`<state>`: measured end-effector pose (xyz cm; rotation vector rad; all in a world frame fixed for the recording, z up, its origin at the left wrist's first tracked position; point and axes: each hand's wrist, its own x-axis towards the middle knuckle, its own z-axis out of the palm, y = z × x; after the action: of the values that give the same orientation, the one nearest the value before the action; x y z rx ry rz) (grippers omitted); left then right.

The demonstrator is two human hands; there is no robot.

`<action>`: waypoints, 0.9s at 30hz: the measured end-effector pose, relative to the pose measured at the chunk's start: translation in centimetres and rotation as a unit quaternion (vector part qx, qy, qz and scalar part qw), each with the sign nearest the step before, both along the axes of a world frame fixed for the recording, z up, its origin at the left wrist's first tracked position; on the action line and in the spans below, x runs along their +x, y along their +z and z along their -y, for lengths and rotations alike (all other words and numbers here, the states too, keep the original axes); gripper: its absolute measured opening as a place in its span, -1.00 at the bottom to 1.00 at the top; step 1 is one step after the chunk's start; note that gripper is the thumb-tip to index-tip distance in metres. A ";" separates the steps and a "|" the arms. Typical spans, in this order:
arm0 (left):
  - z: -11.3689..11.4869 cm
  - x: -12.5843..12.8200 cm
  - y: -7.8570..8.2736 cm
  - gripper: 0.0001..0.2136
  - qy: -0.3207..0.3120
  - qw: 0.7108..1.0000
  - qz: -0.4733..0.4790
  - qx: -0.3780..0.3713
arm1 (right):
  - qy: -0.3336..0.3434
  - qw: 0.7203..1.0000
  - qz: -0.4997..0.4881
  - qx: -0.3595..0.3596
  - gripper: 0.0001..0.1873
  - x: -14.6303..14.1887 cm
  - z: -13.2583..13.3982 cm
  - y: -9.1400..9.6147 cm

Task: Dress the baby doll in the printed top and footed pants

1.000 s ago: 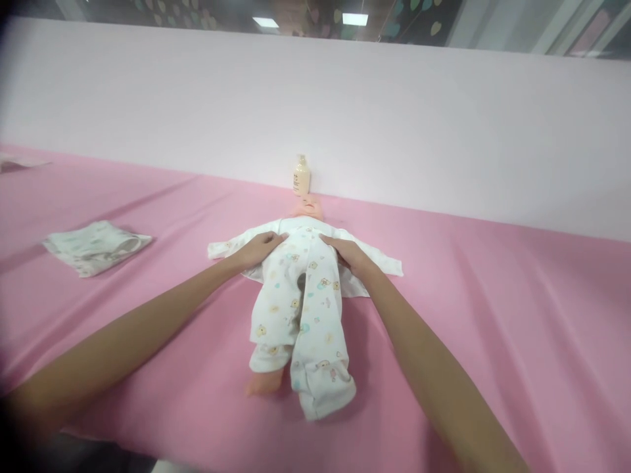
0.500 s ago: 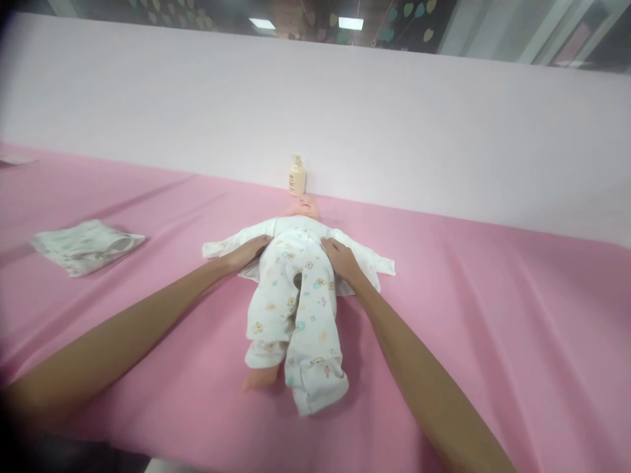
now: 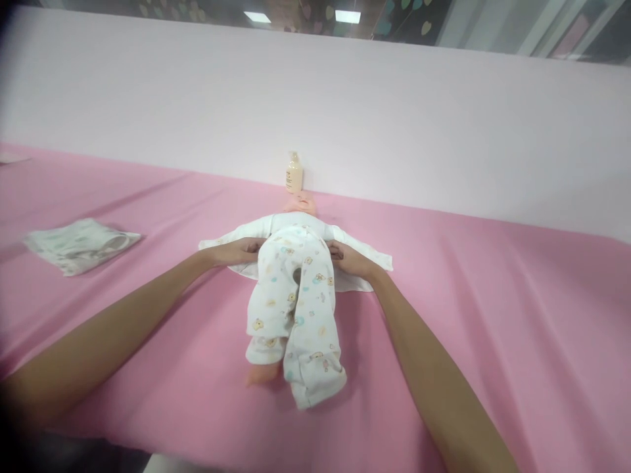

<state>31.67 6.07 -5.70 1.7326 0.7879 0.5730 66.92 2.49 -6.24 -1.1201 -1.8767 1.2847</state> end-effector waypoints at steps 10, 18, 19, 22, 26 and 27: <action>0.6 0.0 0.0 -0.60 -0.041 0.998 0.027 -0.025 | -0.017 0.989 0.145 0.025 -0.67 0.0 -0.2 -0.3; 0.8 0.1 -0.3 -0.58 0.022 0.990 0.086 -0.107 | -0.029 0.998 0.056 -0.010 -0.69 -1.0 0.1 -0.6; 0.7 0.1 -0.4 -0.58 0.021 0.990 0.086 -0.108 | -0.036 0.998 0.053 -0.016 -0.66 -1.0 0.1 -0.7; 0.5 0.0 -0.6 -0.58 0.003 0.990 0.089 -0.112 | -0.048 0.997 0.053 -0.027 -0.58 -0.9 0.2 -0.8; 0.2 -0.2 -0.9 -0.57 -0.037 0.986 0.110 -0.116 | -0.043 0.998 0.035 -0.029 -0.61 -0.6 0.1 -0.7; 0.2 -0.2 -0.9 -0.57 -0.041 0.986 0.114 -0.116 | -0.047 0.998 0.026 -0.030 -0.61 -0.6 0.1 -0.7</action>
<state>31.47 5.86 -6.63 1.4487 0.5938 0.5866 66.35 2.38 -6.99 -1.2691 -1.8120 1.2770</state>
